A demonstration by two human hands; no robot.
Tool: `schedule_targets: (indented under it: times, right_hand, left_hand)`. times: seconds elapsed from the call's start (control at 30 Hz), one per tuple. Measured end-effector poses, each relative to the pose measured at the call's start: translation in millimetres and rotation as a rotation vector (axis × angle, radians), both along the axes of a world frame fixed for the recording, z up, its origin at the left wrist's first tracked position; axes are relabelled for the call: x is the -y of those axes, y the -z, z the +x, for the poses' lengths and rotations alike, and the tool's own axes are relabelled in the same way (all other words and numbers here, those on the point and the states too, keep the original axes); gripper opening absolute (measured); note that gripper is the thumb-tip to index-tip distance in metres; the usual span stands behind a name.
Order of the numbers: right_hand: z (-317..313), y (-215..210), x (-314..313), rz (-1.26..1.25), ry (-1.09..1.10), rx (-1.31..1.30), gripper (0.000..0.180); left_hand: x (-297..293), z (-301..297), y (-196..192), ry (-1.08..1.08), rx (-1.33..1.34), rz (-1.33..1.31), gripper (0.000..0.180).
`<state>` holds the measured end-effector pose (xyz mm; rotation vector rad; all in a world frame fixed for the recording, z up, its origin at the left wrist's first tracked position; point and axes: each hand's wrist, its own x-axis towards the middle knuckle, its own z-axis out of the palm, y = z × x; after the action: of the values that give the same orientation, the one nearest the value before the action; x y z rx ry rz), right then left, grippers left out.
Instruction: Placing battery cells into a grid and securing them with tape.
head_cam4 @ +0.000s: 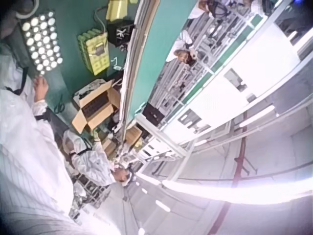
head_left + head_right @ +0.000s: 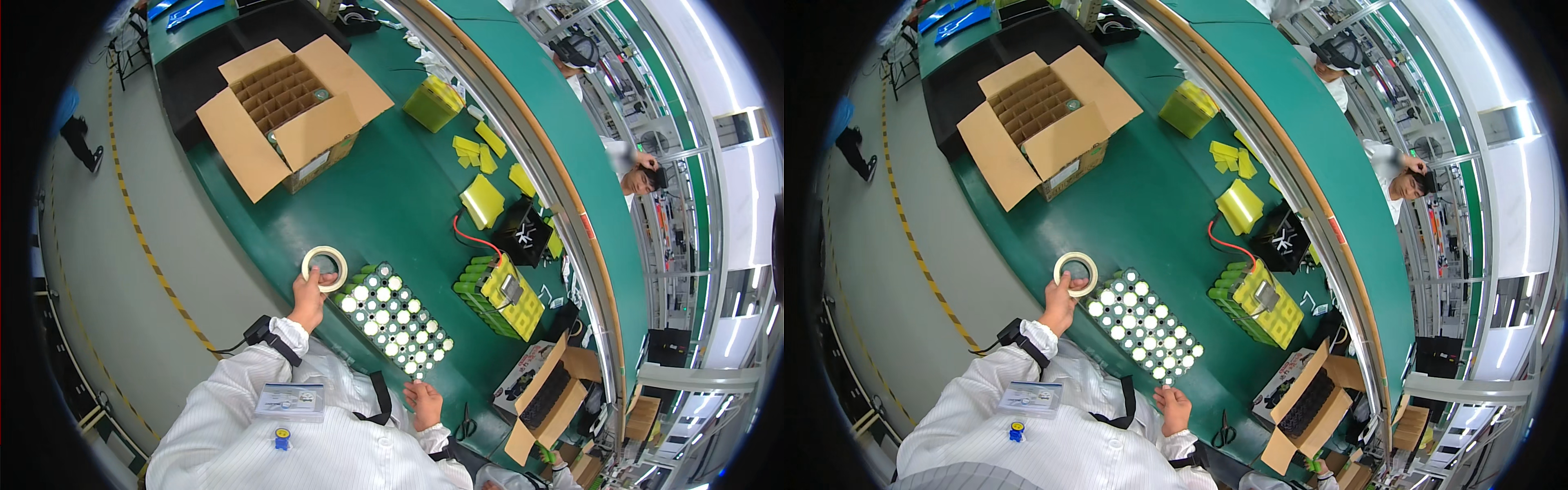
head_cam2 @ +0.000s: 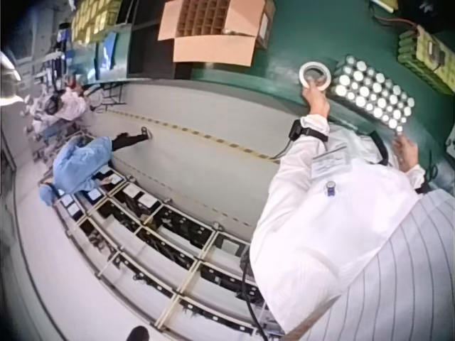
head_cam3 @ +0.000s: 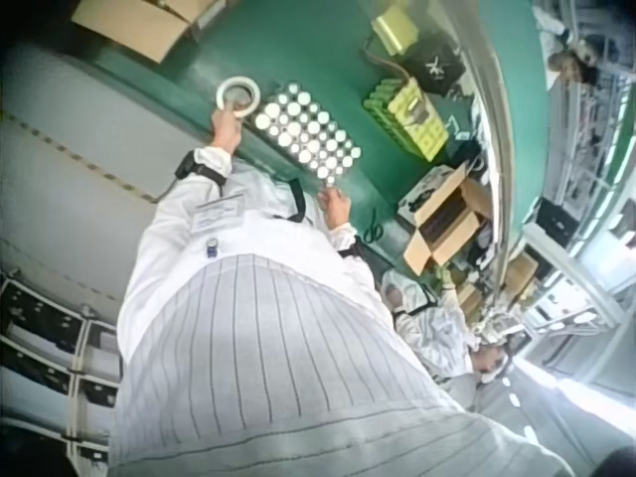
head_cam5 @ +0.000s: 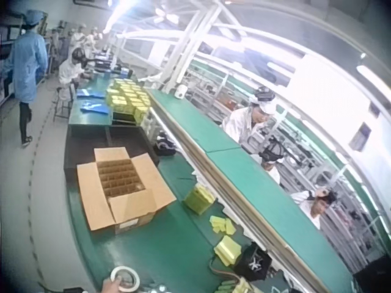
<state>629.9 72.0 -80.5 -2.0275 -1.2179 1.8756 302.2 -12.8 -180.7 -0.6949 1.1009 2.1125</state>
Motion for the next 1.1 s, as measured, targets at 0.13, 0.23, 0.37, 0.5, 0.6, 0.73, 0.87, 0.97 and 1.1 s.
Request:
schedule_targets:
  times: [0.13,0.23,0.37,0.5,0.6,0.73,0.87,0.97,1.1]
  right_hand:
    - [-2,-7,-2,-0.017,-0.026,0.015,0.027]
    - [-8,-13,-1,-0.021,-0.024,0.002,0.030]
    - [-11,-15,1,-0.011,-0.020,-0.010,0.033]
    - [-16,-19,2,-0.017,-0.026,-0.006,0.038]
    - [-19,-22,2,-0.024,-0.033,0.005,0.041]
    - [-13,-20,0,-0.028,-0.061,0.010,0.040]
    - [-13,-20,-2,-0.038,-0.055,0.026,0.037]
    - [-16,-23,-3,-0.035,-0.078,0.051,0.036]
    - [-19,-25,-3,-0.024,-0.113,0.084,0.033]
  left_hand:
    - [-1,2,-2,-0.025,0.000,-0.025,0.020]
    - [-1,2,-2,-0.045,-0.019,-0.051,0.020]
    - [-3,1,-3,-0.065,-0.020,-0.073,0.020]
    - [-1,0,3,-0.090,-0.016,-0.091,0.020]
    - [-4,0,4,-0.106,0.004,-0.164,0.017]
    - [-6,3,13,-0.032,-0.006,-0.173,0.015]
    - [-8,6,16,-0.128,0.007,-0.115,0.018]
    - [-7,4,13,-0.098,0.011,-0.178,0.015]
    - [-9,4,12,-0.147,0.010,-0.153,0.015]
